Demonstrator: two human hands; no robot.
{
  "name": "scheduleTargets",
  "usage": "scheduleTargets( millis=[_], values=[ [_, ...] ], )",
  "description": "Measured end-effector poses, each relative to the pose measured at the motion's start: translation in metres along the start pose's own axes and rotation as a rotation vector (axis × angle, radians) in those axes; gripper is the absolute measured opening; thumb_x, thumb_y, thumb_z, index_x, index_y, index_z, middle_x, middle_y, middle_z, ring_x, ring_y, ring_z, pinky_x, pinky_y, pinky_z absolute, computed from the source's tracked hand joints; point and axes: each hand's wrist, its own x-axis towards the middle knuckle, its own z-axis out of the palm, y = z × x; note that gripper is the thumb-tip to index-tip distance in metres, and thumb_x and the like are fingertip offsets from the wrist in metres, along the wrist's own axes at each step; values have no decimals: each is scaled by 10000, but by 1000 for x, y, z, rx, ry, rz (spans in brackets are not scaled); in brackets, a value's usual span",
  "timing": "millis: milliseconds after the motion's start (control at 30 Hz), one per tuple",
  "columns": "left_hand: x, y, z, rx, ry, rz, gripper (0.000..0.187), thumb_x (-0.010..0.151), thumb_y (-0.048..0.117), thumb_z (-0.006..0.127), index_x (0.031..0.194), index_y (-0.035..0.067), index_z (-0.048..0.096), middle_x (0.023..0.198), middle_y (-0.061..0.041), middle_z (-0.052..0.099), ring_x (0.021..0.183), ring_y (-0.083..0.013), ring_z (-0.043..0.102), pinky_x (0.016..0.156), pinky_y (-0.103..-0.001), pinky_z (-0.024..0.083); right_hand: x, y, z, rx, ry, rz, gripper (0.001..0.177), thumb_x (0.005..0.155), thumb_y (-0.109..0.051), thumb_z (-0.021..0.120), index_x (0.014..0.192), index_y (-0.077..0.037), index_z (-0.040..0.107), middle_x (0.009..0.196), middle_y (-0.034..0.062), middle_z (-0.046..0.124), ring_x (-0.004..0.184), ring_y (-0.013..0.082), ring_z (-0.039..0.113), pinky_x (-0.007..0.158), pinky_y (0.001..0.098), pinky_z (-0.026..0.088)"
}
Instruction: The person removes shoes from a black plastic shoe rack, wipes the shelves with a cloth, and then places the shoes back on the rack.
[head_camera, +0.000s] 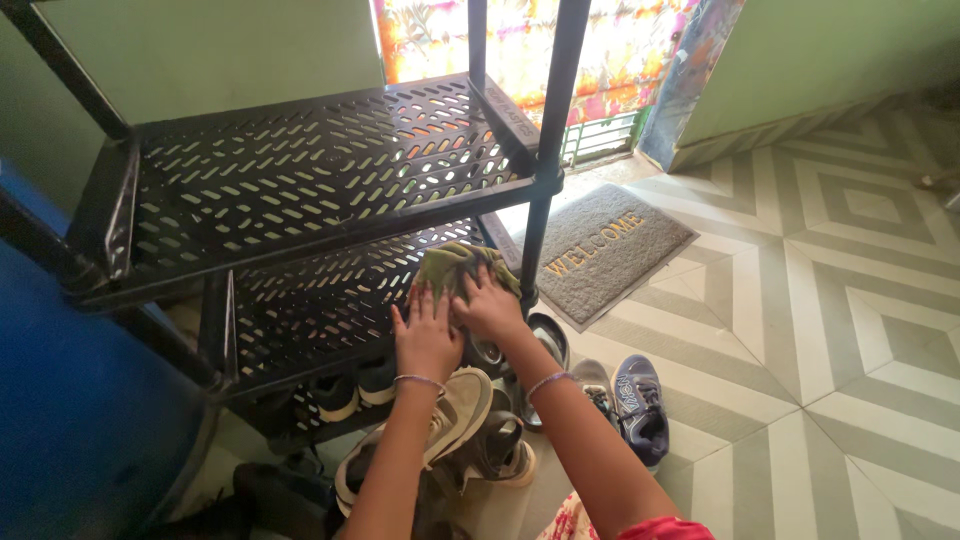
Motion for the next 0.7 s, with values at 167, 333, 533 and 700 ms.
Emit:
scheduleTargets(
  millis=[167,333,533,700],
  values=[
    [10,-48,-6,-227,-254,90,513,1044,395,430,1529,228,453,1607,-11,440,1503,-219,386,1255,-629,189,42,7,15,71,-45,-11,863,927,-531,434,1610,-49,223,1684,259,105,1560,397,100,1214,451,237],
    [14,-76,-3,-419,-57,206,556,985,375,483,1522,231,471,1637,-101,332,1532,-421,161,1204,-571,211,74,4,16,70,5,-8,904,885,-531,471,1600,-38,221,1684,225,109,1565,354,72,1226,420,202],
    [12,-70,14,-149,-5,176,544,989,425,461,1502,246,469,1646,-146,266,1515,-415,155,1178,-569,180,110,-30,-13,-116,-70,107,839,885,-504,475,1598,-81,345,1675,145,291,1548,281,252,1246,398,277],
    [11,-69,9,-198,-75,114,512,997,418,447,1484,268,500,1640,-115,277,1504,-411,192,1203,-554,162,146,-41,-16,-269,16,-3,640,943,-520,419,1474,-193,564,1583,158,489,1481,396,410,1266,551,278]
  ],
)
